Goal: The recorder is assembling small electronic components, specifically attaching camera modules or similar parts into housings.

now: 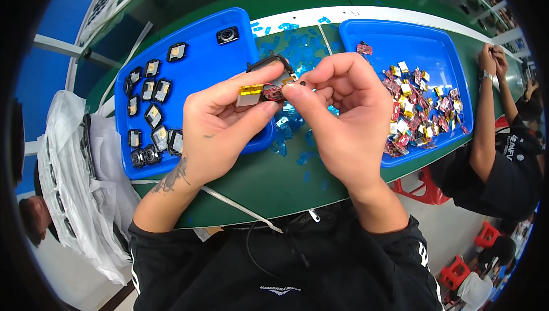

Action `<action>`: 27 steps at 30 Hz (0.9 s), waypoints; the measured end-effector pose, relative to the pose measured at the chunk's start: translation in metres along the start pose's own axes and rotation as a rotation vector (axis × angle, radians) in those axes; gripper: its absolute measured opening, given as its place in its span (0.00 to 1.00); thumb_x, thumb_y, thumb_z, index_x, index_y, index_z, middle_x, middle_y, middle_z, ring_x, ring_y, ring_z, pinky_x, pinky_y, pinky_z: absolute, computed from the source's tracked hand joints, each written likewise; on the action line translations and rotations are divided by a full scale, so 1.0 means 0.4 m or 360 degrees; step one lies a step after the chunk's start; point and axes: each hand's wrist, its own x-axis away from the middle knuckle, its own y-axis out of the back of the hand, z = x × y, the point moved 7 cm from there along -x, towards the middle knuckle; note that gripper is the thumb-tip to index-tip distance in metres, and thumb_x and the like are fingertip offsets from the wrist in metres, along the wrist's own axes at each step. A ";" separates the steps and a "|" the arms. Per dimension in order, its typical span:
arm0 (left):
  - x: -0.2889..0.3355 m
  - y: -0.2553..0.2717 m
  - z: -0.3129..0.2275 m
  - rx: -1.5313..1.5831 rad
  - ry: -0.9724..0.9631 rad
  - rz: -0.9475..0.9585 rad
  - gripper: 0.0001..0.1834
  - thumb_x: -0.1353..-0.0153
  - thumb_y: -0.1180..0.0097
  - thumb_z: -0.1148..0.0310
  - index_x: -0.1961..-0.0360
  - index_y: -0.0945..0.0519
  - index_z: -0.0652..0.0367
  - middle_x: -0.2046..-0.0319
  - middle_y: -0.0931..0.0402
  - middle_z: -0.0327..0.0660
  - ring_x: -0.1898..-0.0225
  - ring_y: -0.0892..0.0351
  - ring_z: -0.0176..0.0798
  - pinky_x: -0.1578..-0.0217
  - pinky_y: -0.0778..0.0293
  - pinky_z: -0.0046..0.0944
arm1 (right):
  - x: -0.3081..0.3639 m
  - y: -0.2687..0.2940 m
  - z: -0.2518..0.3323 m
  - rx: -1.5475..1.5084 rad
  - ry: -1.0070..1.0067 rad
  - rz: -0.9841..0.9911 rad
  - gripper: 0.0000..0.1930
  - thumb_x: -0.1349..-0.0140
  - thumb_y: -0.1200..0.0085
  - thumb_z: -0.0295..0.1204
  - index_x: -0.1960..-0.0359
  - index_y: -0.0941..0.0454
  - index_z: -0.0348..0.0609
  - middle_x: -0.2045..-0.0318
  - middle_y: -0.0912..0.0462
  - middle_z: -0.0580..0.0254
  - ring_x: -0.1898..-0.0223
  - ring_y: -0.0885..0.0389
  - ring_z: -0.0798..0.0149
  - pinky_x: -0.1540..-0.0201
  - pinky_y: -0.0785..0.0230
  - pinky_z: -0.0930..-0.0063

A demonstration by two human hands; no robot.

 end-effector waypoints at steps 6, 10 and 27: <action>0.002 0.006 0.009 -0.0044 0.0040 0.0007 0.19 0.37 0.46 0.83 0.44 0.24 0.68 0.49 0.23 0.48 0.49 0.22 0.34 0.48 0.24 0.31 | -0.009 -0.009 0.016 0.0367 0.0131 0.0125 0.14 0.47 0.34 0.18 0.63 0.28 0.38 0.74 0.20 0.69 0.76 0.30 0.85 0.76 0.43 0.91; -0.002 0.002 0.004 -0.0079 -0.0086 -0.0018 0.19 0.37 0.46 0.82 0.44 0.24 0.68 0.48 0.23 0.48 0.50 0.21 0.33 0.50 0.24 0.30 | -0.014 0.004 0.012 0.0279 0.0020 0.0132 0.15 0.47 0.33 0.20 0.63 0.28 0.38 0.75 0.21 0.70 0.78 0.32 0.86 0.77 0.44 0.91; 0.013 0.026 0.015 0.0229 0.0005 -0.0261 0.25 0.37 0.50 0.85 0.38 0.33 0.66 0.48 0.24 0.51 0.50 0.20 0.38 0.49 0.22 0.35 | -0.012 -0.062 -0.032 0.0480 0.0054 0.0292 0.17 0.45 0.39 0.17 0.53 0.28 0.38 0.63 0.25 0.67 0.62 0.25 0.78 0.64 0.27 0.86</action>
